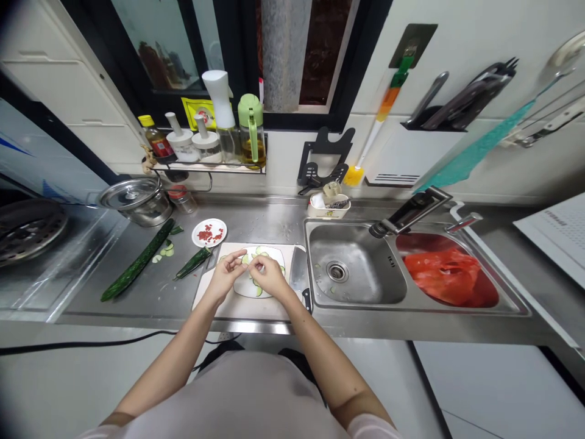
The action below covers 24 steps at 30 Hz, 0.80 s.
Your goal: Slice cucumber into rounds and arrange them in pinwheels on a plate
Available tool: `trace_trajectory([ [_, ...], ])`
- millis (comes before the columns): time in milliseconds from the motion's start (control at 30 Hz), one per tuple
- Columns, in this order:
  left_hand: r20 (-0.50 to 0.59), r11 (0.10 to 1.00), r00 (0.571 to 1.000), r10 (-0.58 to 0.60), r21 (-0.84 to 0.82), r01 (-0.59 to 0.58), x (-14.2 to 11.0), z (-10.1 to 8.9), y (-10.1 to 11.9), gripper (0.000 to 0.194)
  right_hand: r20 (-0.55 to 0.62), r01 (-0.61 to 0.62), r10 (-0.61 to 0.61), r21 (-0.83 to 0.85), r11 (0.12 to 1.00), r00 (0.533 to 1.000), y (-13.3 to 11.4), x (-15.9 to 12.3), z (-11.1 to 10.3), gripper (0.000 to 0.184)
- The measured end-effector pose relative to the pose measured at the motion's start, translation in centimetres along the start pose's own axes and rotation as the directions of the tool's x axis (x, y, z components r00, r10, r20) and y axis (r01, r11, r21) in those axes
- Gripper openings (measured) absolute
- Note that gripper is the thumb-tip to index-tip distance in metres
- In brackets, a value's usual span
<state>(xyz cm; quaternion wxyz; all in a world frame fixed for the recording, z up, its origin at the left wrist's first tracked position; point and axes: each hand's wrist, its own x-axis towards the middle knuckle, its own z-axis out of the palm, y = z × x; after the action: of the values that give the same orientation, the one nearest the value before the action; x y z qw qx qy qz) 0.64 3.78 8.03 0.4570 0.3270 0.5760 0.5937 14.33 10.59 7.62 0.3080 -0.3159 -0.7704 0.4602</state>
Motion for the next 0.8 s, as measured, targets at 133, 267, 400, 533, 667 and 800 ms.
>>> trace_trajectory([
  [133, -0.018, 0.999, 0.999, -0.043, -0.033, 0.042, 0.1, -0.1, -1.0, 0.041, 0.071, -0.084, 0.076, 0.117, 0.990, 0.995, 1.4, 0.2, -0.3, 0.010],
  [267, -0.031, 0.995, 0.995, -0.098, -0.037, 0.097, 0.2, -0.2, -2.9, 0.036, 0.200, -0.128, 0.103, 0.117, 0.985, 0.974, 3.4, 0.3, -0.8, 0.012],
  [400, -0.038, 0.993, 0.995, -0.088, 0.075, 0.091, 0.1, -0.5, -5.1, 0.032, 0.313, -0.112, 0.110, -0.011, 0.994, 0.943, 5.2, -0.1, -1.0, 0.013],
  [533, 0.014, 0.928, 0.996, -0.085, 0.364, 0.074, -0.4, -0.8, -6.3, 0.025, 0.355, -0.114, 0.184, -0.207, 0.972, 0.917, 5.9, -0.8, -0.8, 0.014],
  [667, 0.012, 0.744, 0.990, -0.139, 0.661, 0.096, -0.8, -0.7, -6.4, 0.019, 0.350, -0.136, 0.263, -0.347, 0.928, 0.899, 5.9, -1.1, -0.6, 0.011],
  [800, 0.007, 0.599, 0.987, -0.160, 0.796, 0.091, -1.0, -0.2, -6.1, 0.018, 0.360, -0.118, 0.316, -0.477, 0.871, 0.878, 5.5, -1.0, -0.4, 0.010],
])
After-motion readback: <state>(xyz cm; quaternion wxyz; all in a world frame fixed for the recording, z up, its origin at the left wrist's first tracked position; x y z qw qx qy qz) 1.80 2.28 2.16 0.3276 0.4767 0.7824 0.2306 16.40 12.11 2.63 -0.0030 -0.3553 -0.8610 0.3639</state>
